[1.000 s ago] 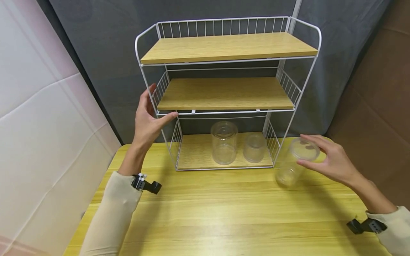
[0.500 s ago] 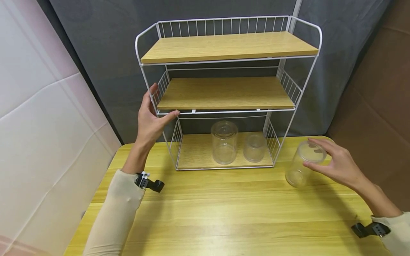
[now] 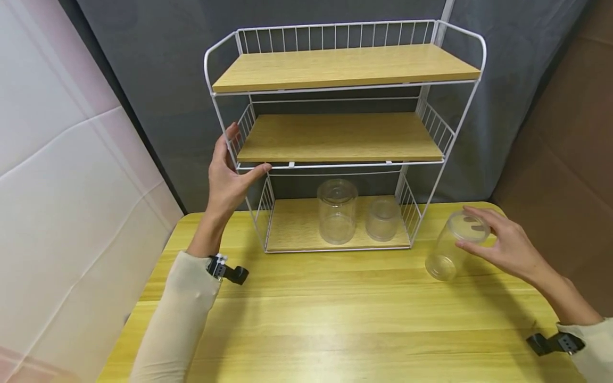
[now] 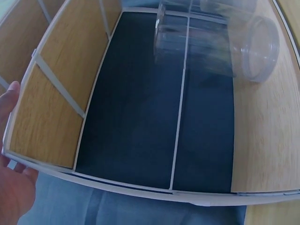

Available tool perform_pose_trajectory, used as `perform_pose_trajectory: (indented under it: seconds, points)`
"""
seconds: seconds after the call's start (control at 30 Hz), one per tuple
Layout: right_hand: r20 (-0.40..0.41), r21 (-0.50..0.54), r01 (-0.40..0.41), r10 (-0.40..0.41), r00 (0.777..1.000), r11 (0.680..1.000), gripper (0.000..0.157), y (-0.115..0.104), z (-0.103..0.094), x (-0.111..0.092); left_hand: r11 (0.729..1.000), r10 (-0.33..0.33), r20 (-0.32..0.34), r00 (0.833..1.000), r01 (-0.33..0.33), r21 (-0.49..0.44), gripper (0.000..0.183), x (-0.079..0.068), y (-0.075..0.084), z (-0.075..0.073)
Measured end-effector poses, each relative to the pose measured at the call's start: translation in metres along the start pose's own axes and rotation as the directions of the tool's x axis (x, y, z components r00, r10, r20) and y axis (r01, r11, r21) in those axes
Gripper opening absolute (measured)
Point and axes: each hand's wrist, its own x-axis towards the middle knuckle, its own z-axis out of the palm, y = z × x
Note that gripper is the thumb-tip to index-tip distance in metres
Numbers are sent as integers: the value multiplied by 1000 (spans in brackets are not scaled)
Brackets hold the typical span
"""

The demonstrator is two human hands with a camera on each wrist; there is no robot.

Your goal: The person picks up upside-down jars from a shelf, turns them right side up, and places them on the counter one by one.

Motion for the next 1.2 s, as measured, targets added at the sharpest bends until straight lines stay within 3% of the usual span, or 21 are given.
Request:
perform_pose_trajectory:
  seconds: [0.2,0.43,0.67,0.87,1.2]
  points:
    - [-28,-40,13,-14,1000,999,90,-7,-5,1,998,42,3,999,-42,49,89,-1,1,2]
    - [-142,-26,145,-147,979,989,99,-34,-3,9,993,95,-9,995,-94,73,89,-1,0,2]
    - [-101,25,271,-267,958,962,101,-70,21,24,990,130,-19,991,-128,64,89,2,-11,0]
    - [-49,79,215,-211,976,973,100,-91,49,41,988,148,-24,989,-146,42,94,6,-33,-4]
    - [41,203,66,-75,996,977,102,-106,93,74,988,153,-24,988,-153,20,93,5,-40,-7]
